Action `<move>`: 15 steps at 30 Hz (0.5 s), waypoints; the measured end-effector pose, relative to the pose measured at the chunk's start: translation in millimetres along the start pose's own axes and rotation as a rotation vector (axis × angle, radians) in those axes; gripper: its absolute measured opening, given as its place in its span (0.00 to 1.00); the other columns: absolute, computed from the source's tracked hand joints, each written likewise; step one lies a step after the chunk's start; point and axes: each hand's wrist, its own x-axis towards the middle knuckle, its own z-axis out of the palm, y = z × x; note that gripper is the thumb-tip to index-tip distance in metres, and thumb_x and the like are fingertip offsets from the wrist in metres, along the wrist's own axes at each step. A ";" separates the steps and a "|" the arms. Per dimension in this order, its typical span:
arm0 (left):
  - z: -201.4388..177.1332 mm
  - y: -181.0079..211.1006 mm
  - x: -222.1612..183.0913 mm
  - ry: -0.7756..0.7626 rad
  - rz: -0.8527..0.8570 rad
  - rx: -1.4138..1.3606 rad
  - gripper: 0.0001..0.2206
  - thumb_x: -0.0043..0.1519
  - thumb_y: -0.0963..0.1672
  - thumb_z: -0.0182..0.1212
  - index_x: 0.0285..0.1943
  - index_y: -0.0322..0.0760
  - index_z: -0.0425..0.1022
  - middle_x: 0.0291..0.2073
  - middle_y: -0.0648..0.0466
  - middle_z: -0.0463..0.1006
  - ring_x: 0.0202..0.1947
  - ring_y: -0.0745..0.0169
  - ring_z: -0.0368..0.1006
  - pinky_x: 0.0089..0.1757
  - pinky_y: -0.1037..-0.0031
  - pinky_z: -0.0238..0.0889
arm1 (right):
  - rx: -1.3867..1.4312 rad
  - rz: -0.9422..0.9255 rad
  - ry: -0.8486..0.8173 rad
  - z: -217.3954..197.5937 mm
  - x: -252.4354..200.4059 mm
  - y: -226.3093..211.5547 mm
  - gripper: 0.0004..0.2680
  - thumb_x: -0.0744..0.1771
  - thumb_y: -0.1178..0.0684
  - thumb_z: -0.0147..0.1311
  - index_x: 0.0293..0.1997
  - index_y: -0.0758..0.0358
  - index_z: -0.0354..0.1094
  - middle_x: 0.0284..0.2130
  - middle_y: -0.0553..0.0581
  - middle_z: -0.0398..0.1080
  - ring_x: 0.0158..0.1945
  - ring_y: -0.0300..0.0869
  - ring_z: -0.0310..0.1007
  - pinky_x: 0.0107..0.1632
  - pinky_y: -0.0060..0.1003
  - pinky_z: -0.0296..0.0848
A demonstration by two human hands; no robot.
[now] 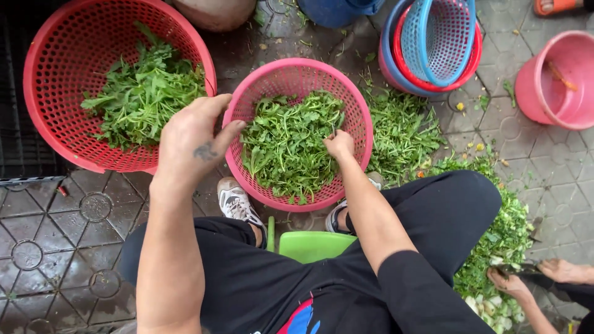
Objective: Sorting leafy green vegetables by hand and using a small knife to trim stems while moving them between plastic baskets.
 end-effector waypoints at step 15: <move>177.1 27.4 28.4 -0.142 0.241 0.023 0.06 0.67 0.48 0.70 0.51 0.53 0.88 0.43 0.57 0.86 0.51 0.53 0.83 0.62 0.53 0.67 | 1.369 -0.129 -0.448 -165.8 -153.2 -59.4 0.06 0.72 0.50 0.62 0.52 0.53 0.68 0.28 0.40 0.57 0.19 0.24 0.51 0.21 0.19 0.55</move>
